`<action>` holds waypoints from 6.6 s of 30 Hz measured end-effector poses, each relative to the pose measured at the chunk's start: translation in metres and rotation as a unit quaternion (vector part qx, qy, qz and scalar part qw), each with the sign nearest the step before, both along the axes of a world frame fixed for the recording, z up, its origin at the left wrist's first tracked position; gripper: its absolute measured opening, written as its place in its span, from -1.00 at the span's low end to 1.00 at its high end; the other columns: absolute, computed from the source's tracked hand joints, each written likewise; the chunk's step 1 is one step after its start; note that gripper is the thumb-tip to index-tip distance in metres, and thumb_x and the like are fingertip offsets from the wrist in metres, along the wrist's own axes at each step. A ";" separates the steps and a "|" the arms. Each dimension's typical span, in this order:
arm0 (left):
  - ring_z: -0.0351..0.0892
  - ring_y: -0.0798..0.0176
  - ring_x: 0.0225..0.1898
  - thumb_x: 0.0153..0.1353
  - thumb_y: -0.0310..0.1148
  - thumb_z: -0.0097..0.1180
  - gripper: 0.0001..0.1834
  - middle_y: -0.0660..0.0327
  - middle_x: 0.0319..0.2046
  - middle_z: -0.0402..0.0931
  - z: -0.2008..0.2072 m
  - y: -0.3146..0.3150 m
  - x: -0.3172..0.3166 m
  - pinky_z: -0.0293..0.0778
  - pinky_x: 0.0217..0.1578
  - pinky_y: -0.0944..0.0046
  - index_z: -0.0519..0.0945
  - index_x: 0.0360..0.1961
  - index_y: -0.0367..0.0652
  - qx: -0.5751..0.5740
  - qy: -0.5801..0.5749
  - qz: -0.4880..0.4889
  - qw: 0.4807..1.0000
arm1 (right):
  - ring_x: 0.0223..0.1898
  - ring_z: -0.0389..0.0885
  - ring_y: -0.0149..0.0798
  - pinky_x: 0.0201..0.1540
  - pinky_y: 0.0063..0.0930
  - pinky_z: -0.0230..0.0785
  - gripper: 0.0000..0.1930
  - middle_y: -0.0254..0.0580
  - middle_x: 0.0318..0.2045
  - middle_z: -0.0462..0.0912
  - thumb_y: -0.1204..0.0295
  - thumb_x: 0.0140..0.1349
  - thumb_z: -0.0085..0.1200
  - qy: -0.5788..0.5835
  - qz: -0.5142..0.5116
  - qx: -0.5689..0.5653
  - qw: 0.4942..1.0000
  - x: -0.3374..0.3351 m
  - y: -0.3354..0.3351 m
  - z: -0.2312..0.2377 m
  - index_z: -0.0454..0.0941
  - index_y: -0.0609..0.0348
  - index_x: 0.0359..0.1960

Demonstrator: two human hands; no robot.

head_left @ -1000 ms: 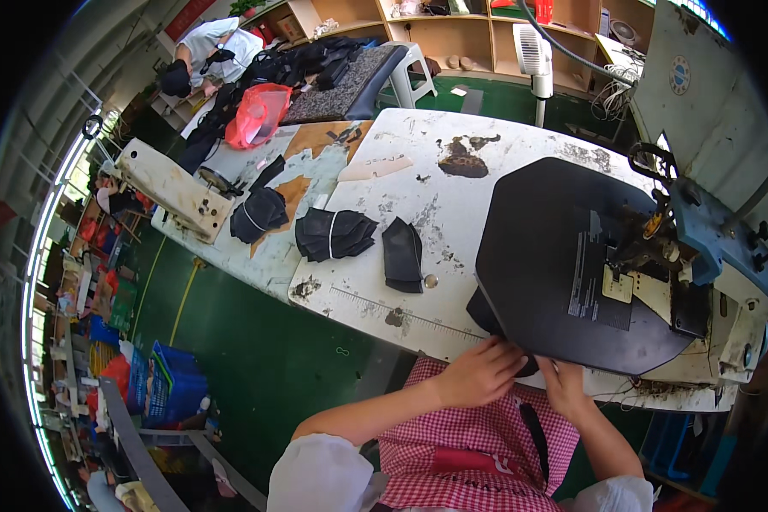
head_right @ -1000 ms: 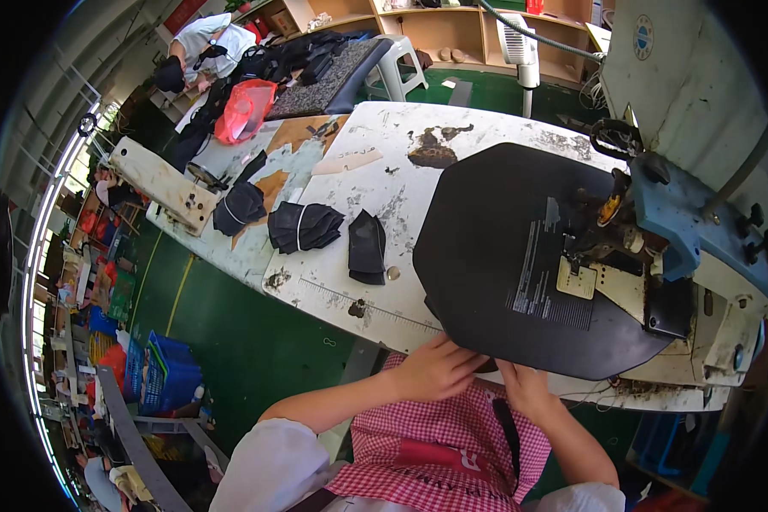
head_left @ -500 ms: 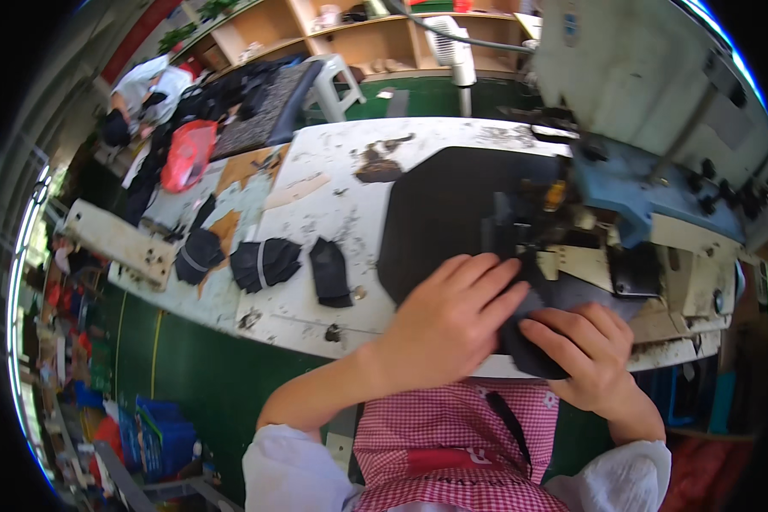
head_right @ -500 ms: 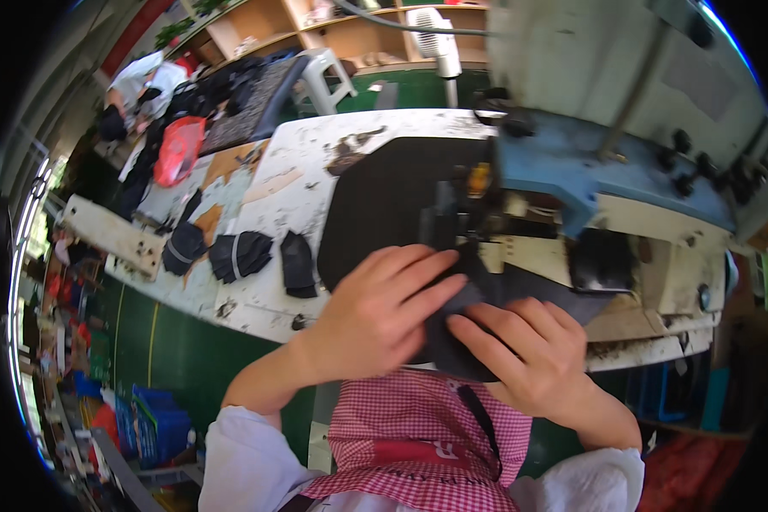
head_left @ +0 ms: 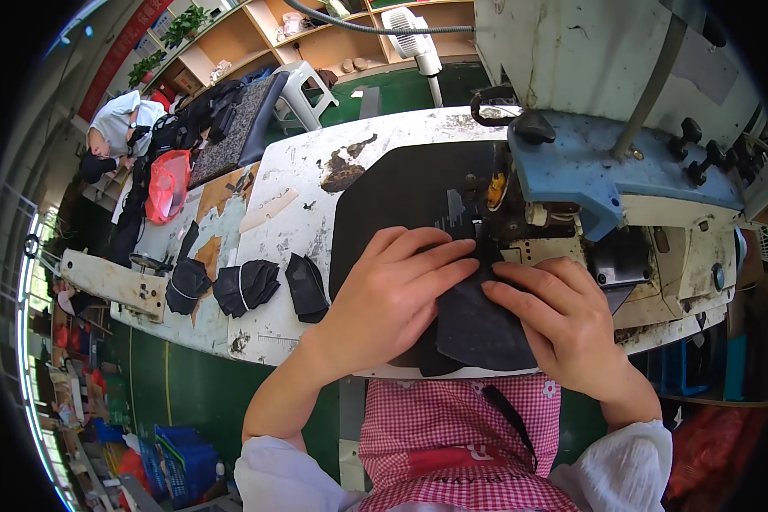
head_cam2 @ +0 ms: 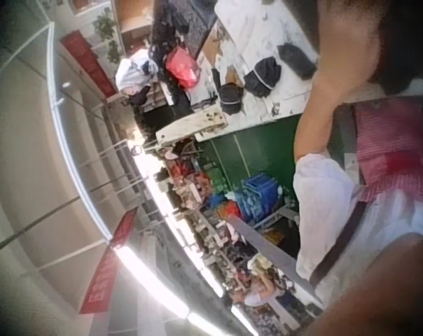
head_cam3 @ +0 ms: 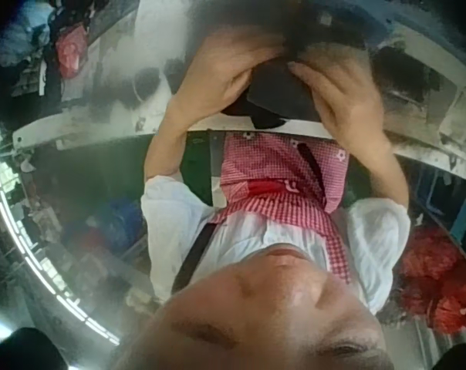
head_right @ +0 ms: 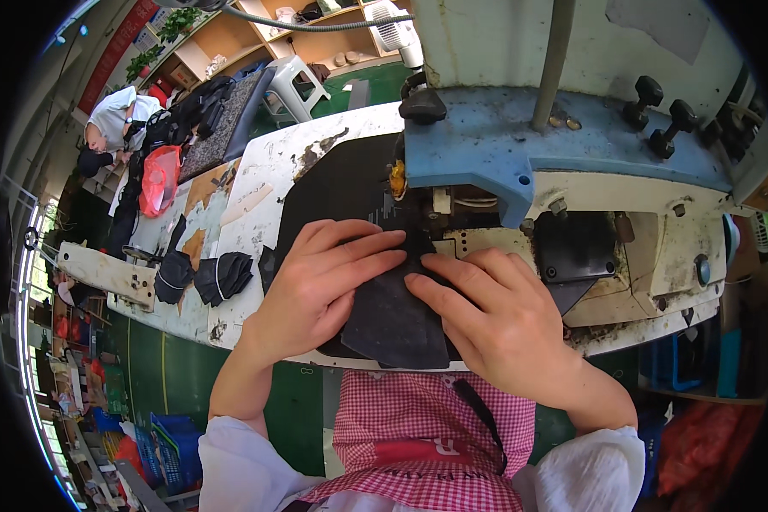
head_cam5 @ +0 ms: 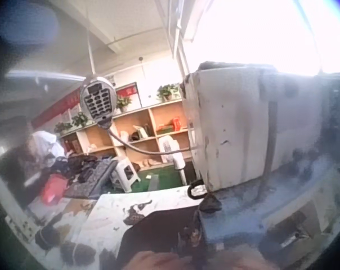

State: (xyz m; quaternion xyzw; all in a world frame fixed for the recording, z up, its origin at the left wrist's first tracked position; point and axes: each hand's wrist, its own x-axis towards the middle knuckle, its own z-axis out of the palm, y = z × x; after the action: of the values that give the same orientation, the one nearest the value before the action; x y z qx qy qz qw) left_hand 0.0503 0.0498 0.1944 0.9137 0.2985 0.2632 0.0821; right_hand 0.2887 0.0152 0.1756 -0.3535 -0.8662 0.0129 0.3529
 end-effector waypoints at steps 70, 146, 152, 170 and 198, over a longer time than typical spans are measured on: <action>0.33 -0.15 0.33 0.11 -0.54 0.15 -0.48 -0.05 0.25 0.39 -0.002 0.037 -0.010 0.35 0.29 -0.04 0.56 0.16 -0.15 0.038 0.064 -0.069 0.995 | -0.05 0.64 -0.06 0.00 -0.21 0.51 -0.56 -0.02 0.02 0.61 0.36 0.20 0.14 -0.065 0.212 -0.083 0.972 -0.038 -0.043 -0.133 0.54 0.10 0.14; 0.38 -0.17 0.19 -0.23 -0.55 0.19 -0.27 -0.01 0.19 0.42 0.007 0.020 -0.009 0.41 0.18 -0.03 0.55 0.16 -0.24 -0.020 0.061 -0.091 0.994 | -0.18 0.56 -0.16 -0.12 -0.31 0.42 -0.60 -0.18 -0.03 0.66 0.41 -0.07 0.37 -0.011 -0.028 0.007 1.000 -0.008 -0.001 0.003 0.65 0.19 -0.12; 0.43 -0.15 0.18 -0.17 -0.56 0.18 -0.33 0.00 0.16 0.45 0.007 0.025 -0.013 0.47 0.14 -0.01 0.56 0.13 -0.23 0.004 0.067 -0.099 0.993 | -0.19 0.57 -0.17 -0.14 -0.30 0.42 -0.60 -0.21 -0.07 0.68 0.37 -0.10 0.40 -0.004 -0.027 0.019 0.999 -0.008 0.000 0.003 0.66 0.18 -0.16; 0.40 -0.16 0.24 -0.12 -0.56 0.21 -0.37 -0.05 0.17 0.43 0.008 0.006 -0.008 0.44 0.21 0.00 0.56 0.12 -0.27 0.019 0.072 -0.046 0.996 | -0.22 0.66 -0.03 -0.19 -0.22 0.52 -0.63 -0.08 -0.18 0.67 0.33 0.12 0.27 -0.059 0.118 -0.079 0.988 -0.035 -0.042 -0.127 0.61 0.21 -0.04; 0.38 -0.07 0.30 0.15 -0.60 0.11 -0.50 0.06 0.25 0.43 -0.004 0.071 -0.016 0.37 0.27 0.05 0.57 0.16 -0.10 0.043 0.060 -0.023 0.997 | -0.28 0.61 0.03 -0.18 -0.09 0.48 -0.74 0.00 -0.28 0.62 0.48 0.12 0.04 -0.093 0.048 -0.146 0.984 -0.028 -0.017 -0.148 0.59 0.23 -0.14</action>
State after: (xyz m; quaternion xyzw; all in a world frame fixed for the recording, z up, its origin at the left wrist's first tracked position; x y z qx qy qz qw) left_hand 0.0340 0.1210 0.1908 0.9373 0.2700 0.2181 0.0308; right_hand 0.2607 -0.0019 0.0272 -0.3586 -0.9001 0.1230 0.2145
